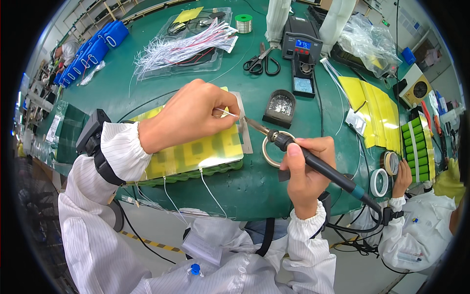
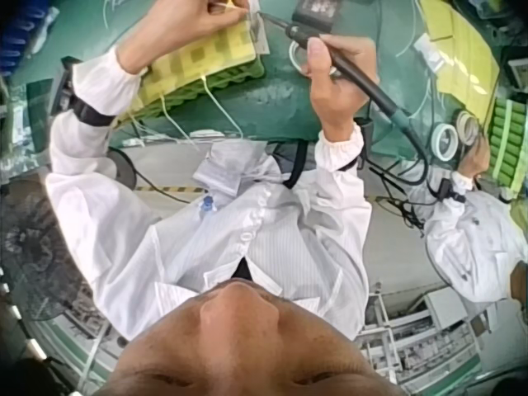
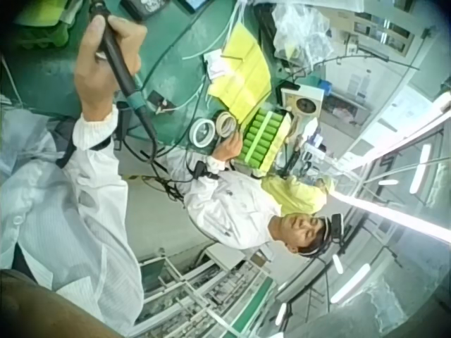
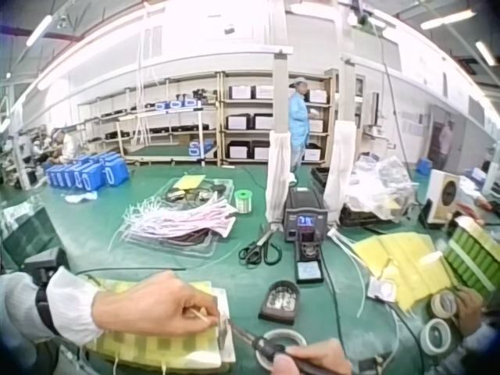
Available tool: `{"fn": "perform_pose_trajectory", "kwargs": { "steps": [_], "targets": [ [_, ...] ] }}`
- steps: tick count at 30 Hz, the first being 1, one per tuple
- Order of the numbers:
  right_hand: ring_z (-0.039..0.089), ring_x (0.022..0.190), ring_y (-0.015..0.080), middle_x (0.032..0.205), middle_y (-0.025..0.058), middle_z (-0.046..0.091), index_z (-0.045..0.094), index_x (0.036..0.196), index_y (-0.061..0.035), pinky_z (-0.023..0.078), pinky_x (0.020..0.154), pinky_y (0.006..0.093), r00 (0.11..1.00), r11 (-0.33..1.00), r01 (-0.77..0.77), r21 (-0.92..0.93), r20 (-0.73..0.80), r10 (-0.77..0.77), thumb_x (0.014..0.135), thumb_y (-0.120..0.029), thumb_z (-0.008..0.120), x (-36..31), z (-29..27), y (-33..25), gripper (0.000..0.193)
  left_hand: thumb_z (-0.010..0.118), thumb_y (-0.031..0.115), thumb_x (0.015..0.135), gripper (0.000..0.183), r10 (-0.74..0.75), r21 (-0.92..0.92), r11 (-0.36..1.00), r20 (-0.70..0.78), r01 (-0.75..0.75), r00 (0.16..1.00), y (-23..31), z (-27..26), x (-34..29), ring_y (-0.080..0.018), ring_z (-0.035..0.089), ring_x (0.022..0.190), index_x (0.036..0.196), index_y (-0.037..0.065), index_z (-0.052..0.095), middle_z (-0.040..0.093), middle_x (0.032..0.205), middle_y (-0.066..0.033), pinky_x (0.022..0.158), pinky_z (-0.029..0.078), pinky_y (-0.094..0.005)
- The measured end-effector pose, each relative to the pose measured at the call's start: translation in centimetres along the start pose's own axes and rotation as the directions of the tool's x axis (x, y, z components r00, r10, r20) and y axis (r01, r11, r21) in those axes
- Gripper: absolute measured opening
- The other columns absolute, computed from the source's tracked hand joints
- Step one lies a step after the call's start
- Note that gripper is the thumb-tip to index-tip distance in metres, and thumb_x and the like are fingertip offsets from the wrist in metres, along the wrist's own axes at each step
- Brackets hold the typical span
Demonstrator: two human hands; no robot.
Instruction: Soldering wires and connectors onto a lithium-ion battery pack assembly.
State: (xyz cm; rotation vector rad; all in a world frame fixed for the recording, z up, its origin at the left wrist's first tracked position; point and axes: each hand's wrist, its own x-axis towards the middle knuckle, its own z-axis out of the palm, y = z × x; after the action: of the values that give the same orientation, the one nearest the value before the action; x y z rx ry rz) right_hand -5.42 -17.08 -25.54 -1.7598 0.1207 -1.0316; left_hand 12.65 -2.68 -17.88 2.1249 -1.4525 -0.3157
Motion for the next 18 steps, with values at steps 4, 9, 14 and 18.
{"fn": "perform_pose_trajectory", "kwargs": {
  "steps": [4, 9, 14, 18],
  "targets": [
    [0.051, 0.048, 0.0090, 0.060, 0.0048, 0.054, 0.047, 0.094, -0.0005, 0.040, 0.048, 0.0204, 0.997, 0.996, -0.052, 0.071, -0.061, 0.056, 0.091, -0.008, 0.058, 0.1, 0.0, -0.5, 0.014, 0.067, 0.012, 0.080, 0.013, 0.021, -0.036, 0.999, -0.080, -0.024, 0.997, 0.0, -0.1, -0.1, -0.0129, 0.041, 0.046, 0.083, 0.000, 0.070, 0.053, 0.055, -0.0080, 0.046, 0.033, -0.0288],
    [0.051, 0.048, 0.0092, 0.062, 0.0056, 0.054, 0.047, 0.094, -0.0007, 0.040, 0.048, 0.0210, 0.997, 0.997, -0.049, 0.057, -0.055, 0.052, 0.091, -0.007, 0.057, -0.1, -0.3, 0.0, 0.013, 0.067, 0.013, 0.079, 0.014, -0.053, -0.007, 0.999, -0.019, 0.053, 0.998, 0.2, -0.3, 0.1, -0.0127, 0.042, 0.047, 0.083, 0.000, 0.069, 0.052, 0.055, -0.0071, 0.047, 0.034, -0.0282],
    [0.060, 0.058, 0.0098, 0.080, 0.0109, 0.063, 0.054, 0.097, 0.0023, 0.045, 0.053, 0.0205, 0.992, 0.993, -0.049, 0.105, -0.113, 0.061, 0.087, -0.003, 0.064, -0.1, -0.4, 0.1, 0.016, 0.067, 0.012, 0.080, 0.013, -0.033, -0.004, 0.999, -0.025, 0.032, 0.999, 0.3, -0.9, -0.2, -0.0115, 0.044, 0.050, 0.084, 0.000, 0.069, 0.053, 0.057, -0.0061, 0.048, 0.037, -0.0269],
    [0.055, 0.066, 0.0067, 0.084, 0.0070, 0.062, 0.056, 0.108, 0.0018, 0.042, 0.060, 0.0193, 0.989, 0.999, -0.054, -0.002, -0.135, 0.054, 0.088, -0.003, 0.061, 0.5, -0.8, 1.2, 0.021, 0.067, 0.013, 0.084, 0.016, -0.098, 0.000, 0.995, -0.107, 0.099, 0.989, -0.8, -4.4, -2.0, -0.0051, 0.048, 0.060, 0.085, -0.002, 0.067, 0.062, 0.069, -0.0020, 0.053, 0.041, -0.0225]
  ]
}}
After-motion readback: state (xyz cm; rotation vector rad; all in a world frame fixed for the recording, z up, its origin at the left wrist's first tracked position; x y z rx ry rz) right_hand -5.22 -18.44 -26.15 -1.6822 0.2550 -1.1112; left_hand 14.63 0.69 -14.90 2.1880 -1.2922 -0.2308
